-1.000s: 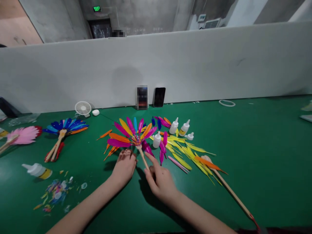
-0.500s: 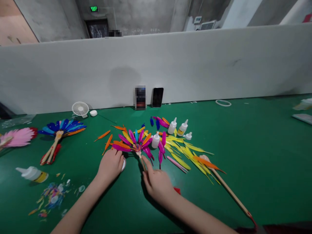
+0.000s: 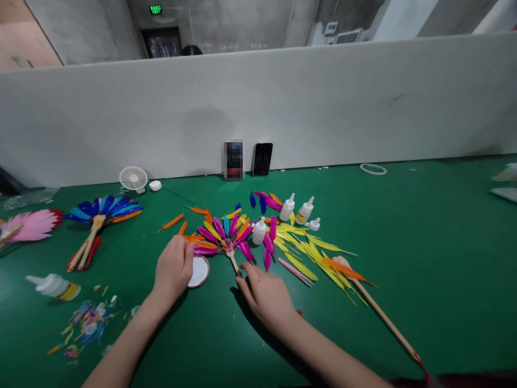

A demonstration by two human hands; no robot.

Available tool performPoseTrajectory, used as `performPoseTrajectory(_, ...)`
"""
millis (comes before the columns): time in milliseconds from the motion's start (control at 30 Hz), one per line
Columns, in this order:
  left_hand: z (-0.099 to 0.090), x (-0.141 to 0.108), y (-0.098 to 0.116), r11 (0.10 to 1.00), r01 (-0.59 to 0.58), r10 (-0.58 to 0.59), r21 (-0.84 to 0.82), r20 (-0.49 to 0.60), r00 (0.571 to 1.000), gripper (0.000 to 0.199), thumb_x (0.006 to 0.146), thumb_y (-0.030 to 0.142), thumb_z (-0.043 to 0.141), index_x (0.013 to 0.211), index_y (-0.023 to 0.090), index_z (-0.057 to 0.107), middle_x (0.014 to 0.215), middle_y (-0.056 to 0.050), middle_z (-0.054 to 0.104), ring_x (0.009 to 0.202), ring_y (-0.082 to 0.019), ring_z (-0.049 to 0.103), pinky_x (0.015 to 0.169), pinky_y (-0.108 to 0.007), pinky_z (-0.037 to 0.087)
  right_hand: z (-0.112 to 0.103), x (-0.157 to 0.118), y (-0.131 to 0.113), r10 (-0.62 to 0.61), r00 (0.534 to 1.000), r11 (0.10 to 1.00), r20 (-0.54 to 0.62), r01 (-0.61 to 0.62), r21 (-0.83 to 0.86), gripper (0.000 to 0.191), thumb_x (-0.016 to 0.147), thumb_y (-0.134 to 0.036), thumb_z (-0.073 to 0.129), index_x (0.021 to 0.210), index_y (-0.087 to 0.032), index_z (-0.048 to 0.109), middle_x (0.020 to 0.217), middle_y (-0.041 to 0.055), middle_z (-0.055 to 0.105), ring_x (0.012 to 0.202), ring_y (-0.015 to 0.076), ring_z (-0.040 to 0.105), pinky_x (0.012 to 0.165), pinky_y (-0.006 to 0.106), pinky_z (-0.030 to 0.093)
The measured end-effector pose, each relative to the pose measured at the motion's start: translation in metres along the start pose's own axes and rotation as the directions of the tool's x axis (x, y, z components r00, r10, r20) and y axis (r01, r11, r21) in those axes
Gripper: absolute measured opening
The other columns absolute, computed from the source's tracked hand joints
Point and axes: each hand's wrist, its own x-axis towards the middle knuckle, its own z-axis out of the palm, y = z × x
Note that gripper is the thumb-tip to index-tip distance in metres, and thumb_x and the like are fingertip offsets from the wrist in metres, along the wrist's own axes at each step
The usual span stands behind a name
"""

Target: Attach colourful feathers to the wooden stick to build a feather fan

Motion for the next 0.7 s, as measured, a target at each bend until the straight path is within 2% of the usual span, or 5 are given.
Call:
performPoseTrajectory(133, 0.005, -0.003, 0.003, 0.992, -0.064, 0.065, -0.107, 0.011, 0.998, 0.016, 0.080, 0.026, 0.034, 0.065, 0.022, 0.035, 0.060, -0.001, 0.049, 0.053, -0.016, 0.048, 0.050, -0.027, 0.038, -0.002, -0.002, 0.007, -0.120, 0.959, 0.970, -0.259, 0.168, 0.176, 0.022, 0.086, -0.018, 0.033, 0.073, -0.018, 0.051, 0.064, 0.0038, 0.059, 0.054, 0.0147, 0.056, 0.051, 0.023, 0.040)
performPoseTrajectory(333, 0.012, -0.019, 0.019, 0.914, -0.336, 0.351, -0.226, 0.027, 0.936, 0.015, 0.082, 0.017, 0.034, 0.073, 0.020, 0.046, 0.064, -0.002, 0.057, 0.058, -0.015, 0.053, 0.055, -0.026, 0.043, -0.008, -0.003, 0.005, -0.029, 0.949, 0.896, -0.315, 0.165, 0.413, 0.025, 0.086, -0.020, 0.031, 0.062, -0.021, 0.039, 0.055, -0.0017, 0.046, 0.050, 0.0120, 0.047, 0.048, 0.022, 0.036)
performPoseTrajectory(500, 0.010, -0.028, 0.033, 0.859, -0.454, 0.471, -0.236, 0.016, 0.882, 0.019, 0.082, 0.014, 0.035, 0.070, 0.019, 0.049, 0.060, -0.002, 0.058, 0.056, -0.014, 0.053, 0.053, -0.024, 0.042, -0.011, 0.000, 0.004, 0.068, 0.977, 0.771, -0.200, 0.076, 0.633, 0.028, 0.085, -0.027, 0.033, 0.058, -0.022, 0.032, 0.052, -0.0039, 0.038, 0.049, 0.0113, 0.042, 0.047, 0.022, 0.033)
performPoseTrajectory(600, 0.009, -0.029, 0.037, 0.865, -0.457, 0.473, -0.209, 0.031, 0.881, 0.026, 0.083, 0.016, 0.032, 0.064, 0.019, 0.049, 0.055, -0.002, 0.056, 0.051, -0.013, 0.050, 0.049, -0.024, 0.039, -0.012, 0.001, 0.004, 0.098, 0.995, 0.599, -0.027, -0.037, 0.800, 0.025, 0.085, -0.031, 0.033, 0.062, -0.022, 0.035, 0.053, -0.0047, 0.040, 0.047, 0.0101, 0.042, 0.048, 0.022, 0.035)
performPoseTrajectory(700, 0.009, -0.030, 0.038, 0.871, -0.455, 0.471, -0.184, 0.055, 0.880, 0.033, 0.085, 0.020, 0.031, 0.055, 0.020, 0.046, 0.048, -0.001, 0.050, 0.046, -0.012, 0.045, 0.046, -0.024, 0.034, -0.012, 0.001, 0.002, 0.112, 0.987, 0.420, 0.118, -0.154, 0.894, 0.024, 0.083, -0.040, 0.037, 0.069, -0.021, 0.039, 0.058, -0.0043, 0.047, 0.043, 0.0080, 0.041, 0.043, 0.021, 0.035)
